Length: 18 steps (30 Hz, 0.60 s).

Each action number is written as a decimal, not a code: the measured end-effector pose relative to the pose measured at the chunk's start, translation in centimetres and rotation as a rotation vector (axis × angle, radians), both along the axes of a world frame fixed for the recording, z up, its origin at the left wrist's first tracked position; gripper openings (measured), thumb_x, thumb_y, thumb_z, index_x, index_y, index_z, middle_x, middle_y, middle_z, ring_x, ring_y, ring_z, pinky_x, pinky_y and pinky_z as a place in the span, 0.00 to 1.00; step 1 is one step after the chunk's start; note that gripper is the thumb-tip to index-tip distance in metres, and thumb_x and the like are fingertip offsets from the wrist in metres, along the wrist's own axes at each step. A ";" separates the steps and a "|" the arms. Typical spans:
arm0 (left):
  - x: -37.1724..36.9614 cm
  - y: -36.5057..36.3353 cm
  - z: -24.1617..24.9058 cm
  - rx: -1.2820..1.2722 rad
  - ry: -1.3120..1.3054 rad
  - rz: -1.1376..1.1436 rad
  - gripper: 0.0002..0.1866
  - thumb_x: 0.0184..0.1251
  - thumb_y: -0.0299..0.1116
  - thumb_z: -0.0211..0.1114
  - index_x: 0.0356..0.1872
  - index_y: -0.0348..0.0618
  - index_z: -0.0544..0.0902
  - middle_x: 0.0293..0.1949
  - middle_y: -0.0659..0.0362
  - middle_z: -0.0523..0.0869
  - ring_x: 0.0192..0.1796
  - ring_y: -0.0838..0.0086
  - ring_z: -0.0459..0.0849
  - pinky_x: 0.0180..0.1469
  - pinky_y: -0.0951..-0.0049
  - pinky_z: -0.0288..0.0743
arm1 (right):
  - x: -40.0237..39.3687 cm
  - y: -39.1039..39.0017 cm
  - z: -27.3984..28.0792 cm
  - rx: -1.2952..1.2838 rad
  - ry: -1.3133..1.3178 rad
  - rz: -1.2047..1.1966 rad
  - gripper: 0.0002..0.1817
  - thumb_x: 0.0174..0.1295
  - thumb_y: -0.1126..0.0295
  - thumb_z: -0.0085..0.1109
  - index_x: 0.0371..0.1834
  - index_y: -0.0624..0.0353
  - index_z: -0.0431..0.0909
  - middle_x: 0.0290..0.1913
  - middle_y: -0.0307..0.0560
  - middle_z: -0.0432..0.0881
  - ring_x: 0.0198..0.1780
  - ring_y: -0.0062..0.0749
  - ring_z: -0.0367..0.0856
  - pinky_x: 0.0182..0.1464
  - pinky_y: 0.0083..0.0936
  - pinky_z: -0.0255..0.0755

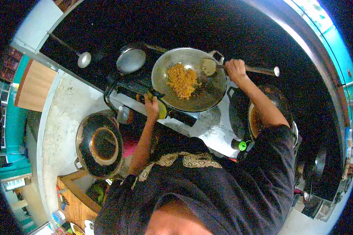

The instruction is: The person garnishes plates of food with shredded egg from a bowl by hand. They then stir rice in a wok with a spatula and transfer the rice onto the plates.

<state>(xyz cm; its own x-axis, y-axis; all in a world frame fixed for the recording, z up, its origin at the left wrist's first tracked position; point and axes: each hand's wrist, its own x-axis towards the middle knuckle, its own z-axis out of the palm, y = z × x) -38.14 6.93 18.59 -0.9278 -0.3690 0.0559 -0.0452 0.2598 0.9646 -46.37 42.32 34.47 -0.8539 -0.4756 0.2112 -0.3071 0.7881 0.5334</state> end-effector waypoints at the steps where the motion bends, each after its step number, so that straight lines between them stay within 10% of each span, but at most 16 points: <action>1: -0.3 -0.3 -0.5 -0.040 0.012 -0.010 0.32 0.59 0.36 0.55 0.58 0.24 0.57 0.47 0.38 0.74 0.50 0.53 0.74 0.51 0.68 0.66 | -0.9 0.4 -0.8 -0.043 0.021 0.008 0.01 0.45 0.73 0.53 0.23 0.54 0.72 0.25 0.44 0.74 0.31 0.36 0.76 0.32 0.31 0.68; 7: -0.5 -0.9 0.3 -0.075 0.048 -0.068 0.32 0.59 0.38 0.54 0.59 0.24 0.57 0.48 0.38 0.74 0.50 0.51 0.74 0.51 0.67 0.66 | -6.2 -3.9 -3.3 -0.023 -0.285 -0.110 0.07 0.50 0.68 0.50 0.24 0.55 0.77 0.25 0.45 0.79 0.29 0.36 0.79 0.29 0.32 0.72; 10: -0.3 -1.2 0.5 -0.127 -0.020 -0.068 0.33 0.59 0.40 0.53 0.59 0.24 0.56 0.48 0.37 0.73 0.51 0.50 0.73 0.51 0.65 0.65 | -8.0 -4.5 -3.5 -0.011 -0.180 0.303 0.08 0.50 0.69 0.50 0.23 0.57 0.79 0.23 0.48 0.80 0.27 0.39 0.80 0.29 0.33 0.73; 13: -0.4 -0.6 0.1 -0.192 -0.042 -0.023 0.33 0.59 0.40 0.53 0.59 0.24 0.56 0.48 0.36 0.73 0.51 0.49 0.73 0.51 0.65 0.65 | -7.0 -5.7 -1.9 0.151 -0.336 0.271 0.21 0.49 0.76 0.50 0.49 0.49 0.74 0.31 0.47 0.78 0.37 0.37 0.78 0.36 0.29 0.74; 18: -0.7 -0.4 0.9 -0.122 -0.030 0.012 0.32 0.59 0.39 0.54 0.58 0.25 0.57 0.46 0.36 0.74 0.49 0.49 0.74 0.49 0.64 0.66 | -6.0 -4.6 -0.2 0.023 -0.293 0.175 0.22 0.51 0.77 0.48 0.53 0.51 0.71 0.33 0.51 0.78 0.32 0.40 0.79 0.33 0.31 0.74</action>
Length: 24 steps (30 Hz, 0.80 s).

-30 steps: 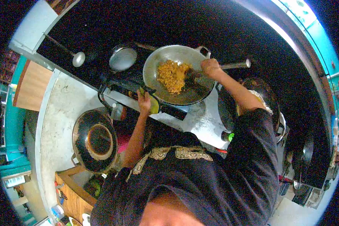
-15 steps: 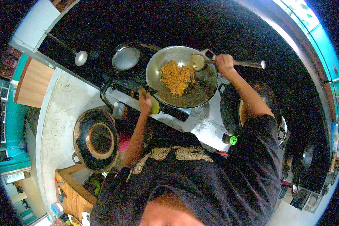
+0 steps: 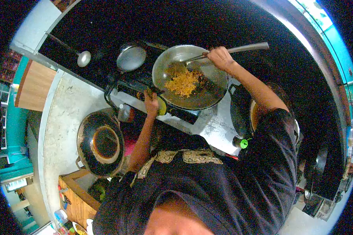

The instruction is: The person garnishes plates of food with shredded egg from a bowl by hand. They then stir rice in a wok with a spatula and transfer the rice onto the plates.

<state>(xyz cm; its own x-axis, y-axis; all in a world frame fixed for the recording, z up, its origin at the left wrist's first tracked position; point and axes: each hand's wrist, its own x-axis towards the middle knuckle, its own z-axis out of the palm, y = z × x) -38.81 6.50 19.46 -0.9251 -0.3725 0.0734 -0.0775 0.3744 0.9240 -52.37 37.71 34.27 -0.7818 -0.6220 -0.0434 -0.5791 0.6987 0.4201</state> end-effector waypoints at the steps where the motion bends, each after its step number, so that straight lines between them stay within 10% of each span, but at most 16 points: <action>1: 0.0 0.0 -0.5 -0.011 0.038 -0.005 0.32 0.59 0.39 0.54 0.58 0.25 0.58 0.45 0.36 0.75 0.49 0.50 0.75 0.49 0.64 0.67 | 0.2 -0.2 -0.2 -0.027 0.036 -0.073 0.22 0.51 0.77 0.48 0.52 0.51 0.71 0.32 0.52 0.78 0.33 0.41 0.79 0.32 0.31 0.74; 12: 0.0 0.1 -1.7 -0.139 0.138 0.004 0.30 0.59 0.37 0.54 0.56 0.25 0.59 0.40 0.38 0.77 0.43 0.47 0.76 0.44 0.62 0.69 | 6.2 -1.3 -5.9 -0.202 -0.119 -0.150 0.28 0.43 0.80 0.52 0.53 0.56 0.69 0.29 0.52 0.76 0.31 0.41 0.79 0.31 0.33 0.73; 24: 0.6 1.0 0.2 0.091 0.067 0.060 0.28 0.56 0.37 0.53 0.55 0.27 0.61 0.42 0.36 0.75 0.46 0.46 0.75 0.47 0.61 0.67 | 18.4 4.1 3.3 -0.235 -0.084 -0.226 0.22 0.51 0.73 0.50 0.53 0.48 0.72 0.27 0.51 0.74 0.27 0.43 0.76 0.27 0.33 0.71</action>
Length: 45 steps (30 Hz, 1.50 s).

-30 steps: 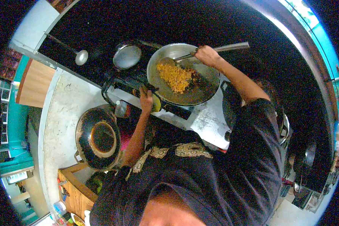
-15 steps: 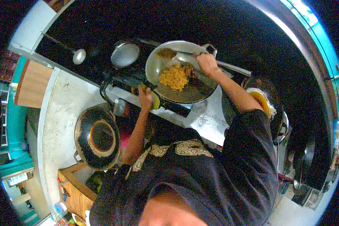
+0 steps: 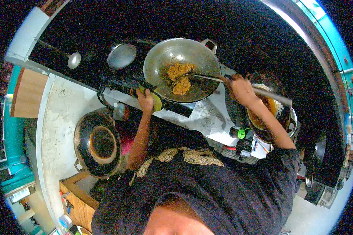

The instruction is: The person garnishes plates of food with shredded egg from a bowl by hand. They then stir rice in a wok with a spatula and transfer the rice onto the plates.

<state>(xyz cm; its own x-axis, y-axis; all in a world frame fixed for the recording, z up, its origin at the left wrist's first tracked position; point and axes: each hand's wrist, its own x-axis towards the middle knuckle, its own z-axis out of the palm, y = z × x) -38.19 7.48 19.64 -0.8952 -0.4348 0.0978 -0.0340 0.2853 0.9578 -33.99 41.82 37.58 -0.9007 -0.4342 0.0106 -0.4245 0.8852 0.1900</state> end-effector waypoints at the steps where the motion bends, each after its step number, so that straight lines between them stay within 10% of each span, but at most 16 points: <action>1: 0.1 0.0 0.0 0.007 -0.012 0.008 0.29 0.57 0.37 0.53 0.55 0.26 0.61 0.45 0.35 0.74 0.48 0.46 0.73 0.49 0.61 0.66 | 1.0 0.5 0.0 0.001 -0.020 -0.060 0.21 0.51 0.73 0.50 0.52 0.48 0.73 0.26 0.51 0.75 0.26 0.43 0.76 0.27 0.34 0.71; 10: -0.4 0.1 -1.7 0.124 -0.083 -0.019 0.34 0.59 0.42 0.48 0.58 0.20 0.55 0.55 0.31 0.65 0.58 0.46 0.65 0.59 0.65 0.57 | 6.0 -1.3 -7.2 -0.054 -0.357 -0.320 0.27 0.49 0.75 0.48 0.57 0.42 0.68 0.30 0.57 0.76 0.29 0.49 0.78 0.29 0.39 0.73; 20: 0.2 -0.2 0.2 -0.034 -0.078 -0.080 0.32 0.58 0.40 0.48 0.56 0.20 0.57 0.49 0.30 0.69 0.51 0.42 0.69 0.54 0.60 0.61 | -3.1 -8.1 -14.9 -0.297 -0.139 -0.528 0.24 0.51 0.74 0.46 0.55 0.43 0.70 0.36 0.61 0.78 0.35 0.51 0.79 0.38 0.41 0.73; 26: 0.3 0.9 -0.4 -0.077 0.032 0.065 0.25 0.56 0.37 0.50 0.50 0.29 0.62 0.38 0.34 0.75 0.43 0.42 0.73 0.45 0.54 0.64 | -4.3 -5.7 -8.4 -0.372 -0.160 -0.625 0.20 0.52 0.69 0.49 0.51 0.40 0.74 0.35 0.60 0.78 0.38 0.50 0.78 0.40 0.41 0.72; 36: 0.7 2.0 0.0 -0.089 -0.034 0.150 0.25 0.55 0.35 0.50 0.52 0.29 0.62 0.42 0.35 0.74 0.45 0.42 0.72 0.46 0.55 0.65 | -6.6 -8.9 -13.0 -0.272 -0.052 -0.402 0.24 0.49 0.75 0.47 0.53 0.50 0.70 0.30 0.61 0.78 0.34 0.50 0.79 0.35 0.41 0.74; 45: 1.0 1.5 1.1 0.001 -0.158 0.056 0.31 0.58 0.37 0.49 0.57 0.23 0.56 0.49 0.32 0.70 0.51 0.42 0.70 0.52 0.57 0.62 | 1.9 -3.6 -2.8 -0.002 -0.177 -0.414 0.21 0.53 0.71 0.48 0.52 0.44 0.73 0.30 0.56 0.78 0.30 0.49 0.79 0.32 0.38 0.74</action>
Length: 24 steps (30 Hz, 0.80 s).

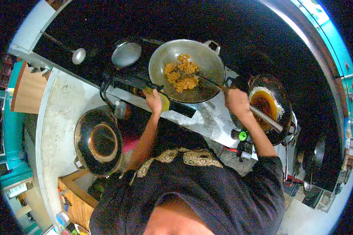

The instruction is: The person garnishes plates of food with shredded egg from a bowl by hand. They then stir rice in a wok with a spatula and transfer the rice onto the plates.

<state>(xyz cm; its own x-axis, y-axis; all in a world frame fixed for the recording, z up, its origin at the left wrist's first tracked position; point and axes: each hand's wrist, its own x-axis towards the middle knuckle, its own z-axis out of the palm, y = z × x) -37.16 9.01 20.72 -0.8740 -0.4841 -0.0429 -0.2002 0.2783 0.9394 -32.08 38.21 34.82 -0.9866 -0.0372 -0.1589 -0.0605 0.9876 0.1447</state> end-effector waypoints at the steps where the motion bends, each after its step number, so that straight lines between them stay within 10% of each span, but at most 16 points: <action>1: -0.1 -0.1 -0.2 -0.008 -0.010 -0.009 0.31 0.58 0.37 0.48 0.58 0.23 0.55 0.50 0.32 0.69 0.52 0.43 0.69 0.54 0.58 0.61 | 0.8 0.4 1.2 0.018 0.086 0.028 0.10 0.48 0.73 0.51 0.36 0.52 0.75 0.27 0.56 0.78 0.29 0.47 0.79 0.32 0.37 0.74; 2: -0.2 -0.3 -0.3 -0.017 -0.020 -0.019 0.32 0.58 0.38 0.48 0.59 0.22 0.53 0.52 0.32 0.68 0.53 0.43 0.68 0.55 0.58 0.61 | 1.5 0.7 2.3 0.035 0.171 0.055 0.03 0.44 0.74 0.54 0.20 0.60 0.77 0.23 0.55 0.79 0.28 0.45 0.80 0.31 0.35 0.75; 8: -1.1 -1.3 -2.7 -0.003 -0.002 -0.106 0.34 0.59 0.41 0.48 0.60 0.22 0.53 0.57 0.32 0.62 0.59 0.46 0.63 0.61 0.63 0.55 | 1.2 0.5 -1.8 0.025 0.027 -0.032 0.04 0.45 0.75 0.53 0.19 0.60 0.78 0.24 0.54 0.79 0.28 0.43 0.81 0.32 0.35 0.75; 9: -1.0 -1.2 -2.7 -0.032 -0.004 -0.109 0.34 0.59 0.41 0.48 0.59 0.22 0.53 0.57 0.32 0.62 0.59 0.46 0.62 0.61 0.63 0.55 | 0.0 0.9 -5.3 0.091 -0.086 -0.091 0.22 0.49 0.73 0.51 0.50 0.42 0.74 0.28 0.53 0.78 0.30 0.45 0.79 0.32 0.36 0.75; 10: -1.0 -1.1 -2.5 -0.063 -0.004 -0.110 0.34 0.59 0.41 0.48 0.59 0.22 0.54 0.57 0.33 0.62 0.60 0.46 0.62 0.61 0.63 0.55 | -0.7 0.9 -8.0 -0.040 0.024 -0.081 0.26 0.48 0.74 0.51 0.54 0.39 0.71 0.33 0.53 0.78 0.32 0.47 0.79 0.33 0.37 0.74; 24: -0.3 0.2 -1.5 -0.163 0.061 0.018 0.29 0.56 0.36 0.50 0.55 0.24 0.59 0.45 0.32 0.73 0.47 0.42 0.72 0.49 0.56 0.65 | -8.4 -2.5 -6.8 -0.301 0.234 -0.173 0.23 0.51 0.70 0.51 0.53 0.41 0.71 0.30 0.58 0.79 0.33 0.49 0.79 0.36 0.40 0.73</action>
